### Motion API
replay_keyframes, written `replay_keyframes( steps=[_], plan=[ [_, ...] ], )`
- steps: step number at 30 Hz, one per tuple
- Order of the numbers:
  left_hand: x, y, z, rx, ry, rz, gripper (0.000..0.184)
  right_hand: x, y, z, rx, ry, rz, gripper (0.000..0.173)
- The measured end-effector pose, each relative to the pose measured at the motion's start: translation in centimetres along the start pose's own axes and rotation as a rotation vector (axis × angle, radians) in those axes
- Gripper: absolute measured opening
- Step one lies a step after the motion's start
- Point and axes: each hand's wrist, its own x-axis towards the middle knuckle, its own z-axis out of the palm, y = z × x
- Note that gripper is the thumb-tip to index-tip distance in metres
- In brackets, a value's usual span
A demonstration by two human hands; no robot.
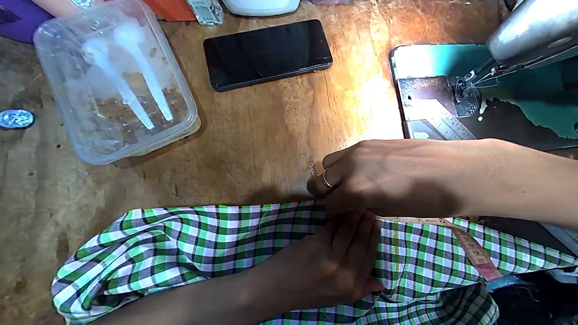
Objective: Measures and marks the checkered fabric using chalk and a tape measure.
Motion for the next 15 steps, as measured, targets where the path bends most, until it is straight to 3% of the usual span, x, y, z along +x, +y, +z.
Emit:
replay_keyframes(
  steps=[9,15],
  plan=[
    [-0.1,0.1,-0.1,-0.014,0.0,-0.012,0.066,0.5,-1.1,-0.2,-0.045,-0.051,0.048,0.015],
    [-0.2,0.0,0.1,-0.055,0.019,-0.004,0.065,-1.2,-2.4,0.8,-0.368,0.055,0.178,0.019]
  ],
)
